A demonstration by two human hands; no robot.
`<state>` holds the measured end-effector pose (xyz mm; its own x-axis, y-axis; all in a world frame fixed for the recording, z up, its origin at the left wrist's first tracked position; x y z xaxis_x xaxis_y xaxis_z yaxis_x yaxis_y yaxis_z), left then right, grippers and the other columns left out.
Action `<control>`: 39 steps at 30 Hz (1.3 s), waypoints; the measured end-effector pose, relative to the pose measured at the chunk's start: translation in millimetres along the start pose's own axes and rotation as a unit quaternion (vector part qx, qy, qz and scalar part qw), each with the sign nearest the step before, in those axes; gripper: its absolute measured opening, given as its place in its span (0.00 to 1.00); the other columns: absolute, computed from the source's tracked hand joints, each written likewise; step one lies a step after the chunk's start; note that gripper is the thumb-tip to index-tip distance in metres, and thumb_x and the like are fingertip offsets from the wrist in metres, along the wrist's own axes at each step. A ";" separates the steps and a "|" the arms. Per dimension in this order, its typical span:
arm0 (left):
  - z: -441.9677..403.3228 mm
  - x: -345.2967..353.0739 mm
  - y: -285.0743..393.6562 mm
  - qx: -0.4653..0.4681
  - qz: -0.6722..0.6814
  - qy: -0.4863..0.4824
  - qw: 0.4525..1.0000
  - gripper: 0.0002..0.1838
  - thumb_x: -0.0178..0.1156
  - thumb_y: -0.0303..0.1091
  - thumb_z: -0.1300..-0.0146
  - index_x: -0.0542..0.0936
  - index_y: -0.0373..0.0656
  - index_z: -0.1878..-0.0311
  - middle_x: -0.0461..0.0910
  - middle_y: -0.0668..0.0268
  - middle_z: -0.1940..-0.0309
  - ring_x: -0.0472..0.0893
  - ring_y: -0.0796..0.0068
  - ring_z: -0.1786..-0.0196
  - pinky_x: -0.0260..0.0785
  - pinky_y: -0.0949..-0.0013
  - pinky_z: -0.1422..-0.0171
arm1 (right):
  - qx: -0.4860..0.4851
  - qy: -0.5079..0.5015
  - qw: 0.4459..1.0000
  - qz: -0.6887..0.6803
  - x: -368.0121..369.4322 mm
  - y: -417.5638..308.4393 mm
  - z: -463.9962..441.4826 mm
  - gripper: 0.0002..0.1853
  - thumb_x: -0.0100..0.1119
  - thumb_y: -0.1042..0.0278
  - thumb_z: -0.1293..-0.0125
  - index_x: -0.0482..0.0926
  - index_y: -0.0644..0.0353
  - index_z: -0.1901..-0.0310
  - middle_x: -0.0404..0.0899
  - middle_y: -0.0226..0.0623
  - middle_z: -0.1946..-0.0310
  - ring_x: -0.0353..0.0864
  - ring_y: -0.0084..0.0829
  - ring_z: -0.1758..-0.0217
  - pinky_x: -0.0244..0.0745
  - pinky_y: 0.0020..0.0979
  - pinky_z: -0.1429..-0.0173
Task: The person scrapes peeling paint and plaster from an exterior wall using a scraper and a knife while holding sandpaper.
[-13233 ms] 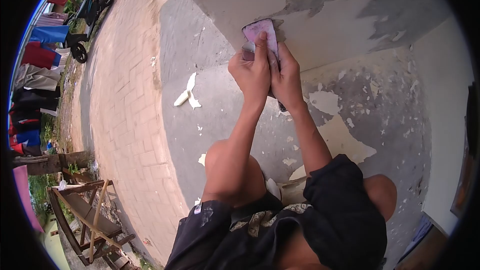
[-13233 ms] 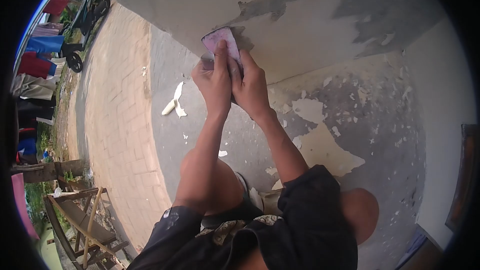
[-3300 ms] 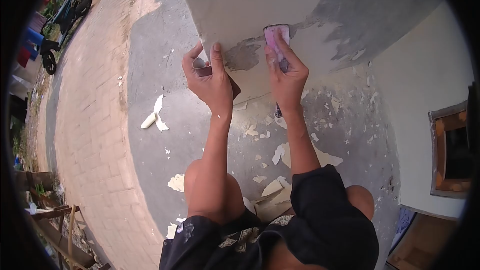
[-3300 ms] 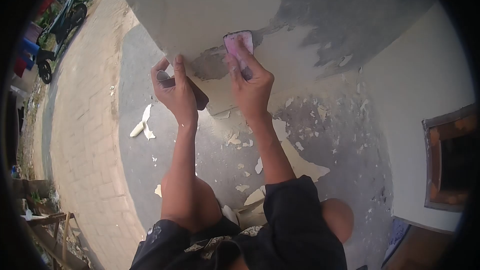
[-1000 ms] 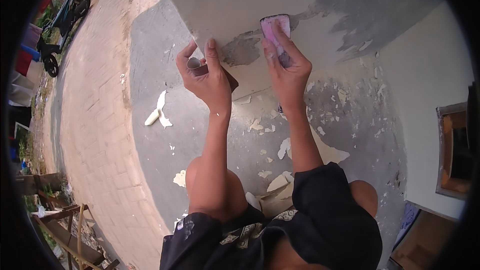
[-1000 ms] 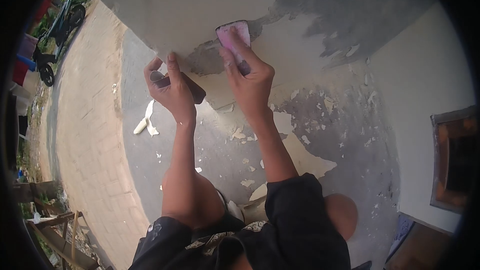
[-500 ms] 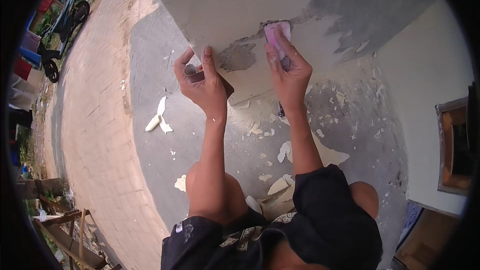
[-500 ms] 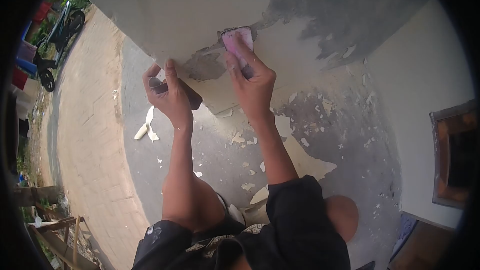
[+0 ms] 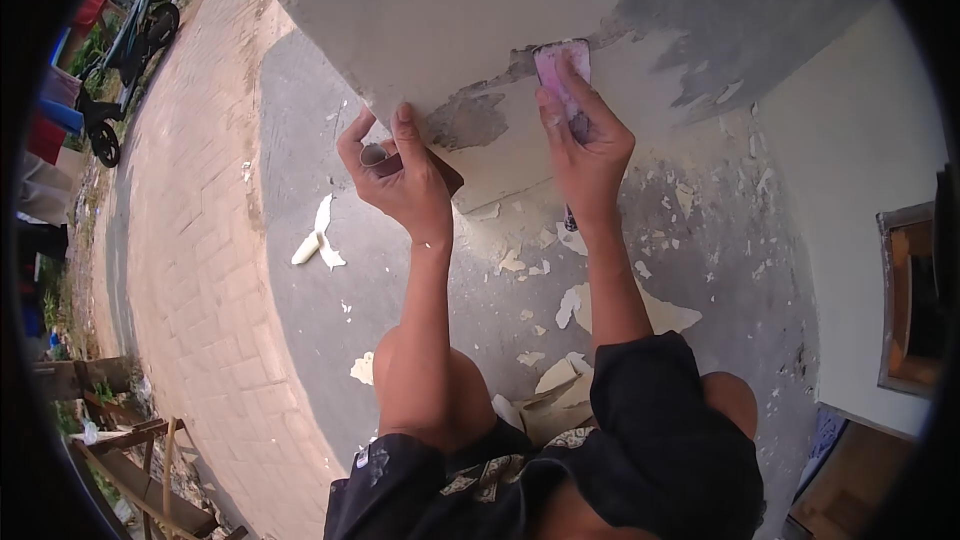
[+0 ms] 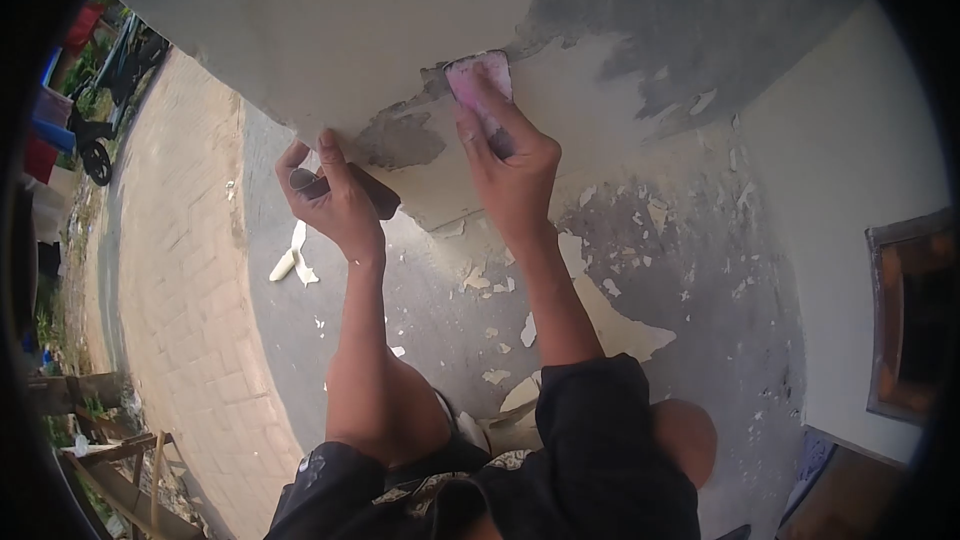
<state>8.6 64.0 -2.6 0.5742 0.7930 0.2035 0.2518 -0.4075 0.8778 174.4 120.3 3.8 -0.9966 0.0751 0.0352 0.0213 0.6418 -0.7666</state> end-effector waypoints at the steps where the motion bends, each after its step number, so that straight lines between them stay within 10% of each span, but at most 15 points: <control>1: -0.3 2.0 3.1 -0.007 -0.001 -0.001 1.000 0.18 0.62 0.44 0.34 0.70 0.39 0.57 0.66 0.76 0.85 0.62 0.90 0.81 0.51 0.83 0.74 | 0.004 -0.008 1.000 0.001 -3.0 1.3 -2.0 0.20 0.59 0.79 0.35 0.75 0.63 0.41 0.79 0.45 0.45 0.80 0.22 0.49 0.79 0.21 0.52; 8: -2.5 -0.4 6.7 0.000 0.009 -0.009 1.000 0.12 0.62 0.34 0.34 0.72 0.40 0.53 0.74 0.72 0.86 0.67 0.91 0.83 0.50 0.84 0.78 | 0.028 0.004 0.999 -0.017 -11.5 2.7 -2.5 0.19 0.59 0.78 0.34 0.76 0.62 0.41 0.79 0.43 0.46 0.81 0.25 0.49 0.79 0.22 0.51; 39: 3.7 -1.6 7.2 -0.004 -0.057 0.003 0.998 0.19 0.61 0.46 0.33 0.71 0.37 0.56 0.67 0.72 0.78 0.68 0.86 0.74 0.59 0.80 0.68 | 0.070 -0.030 0.997 -0.023 -17.7 -1.4 -3.6 0.19 0.60 0.78 0.35 0.76 0.64 0.42 0.79 0.44 0.45 0.78 0.27 0.44 0.75 0.26 0.41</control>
<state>12.4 58.2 1.8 0.5371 0.8368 0.1057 0.3092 -0.3119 0.8984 192.3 120.9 6.6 -0.9993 0.0004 0.0369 -0.0310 0.5309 -0.8469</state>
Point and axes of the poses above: each hand's wrist, its own z-axis away from the middle knuckle, its own x-axis out of the palm, y = z × x, the point moved 4 cm from there along -z, towards the middle knuckle
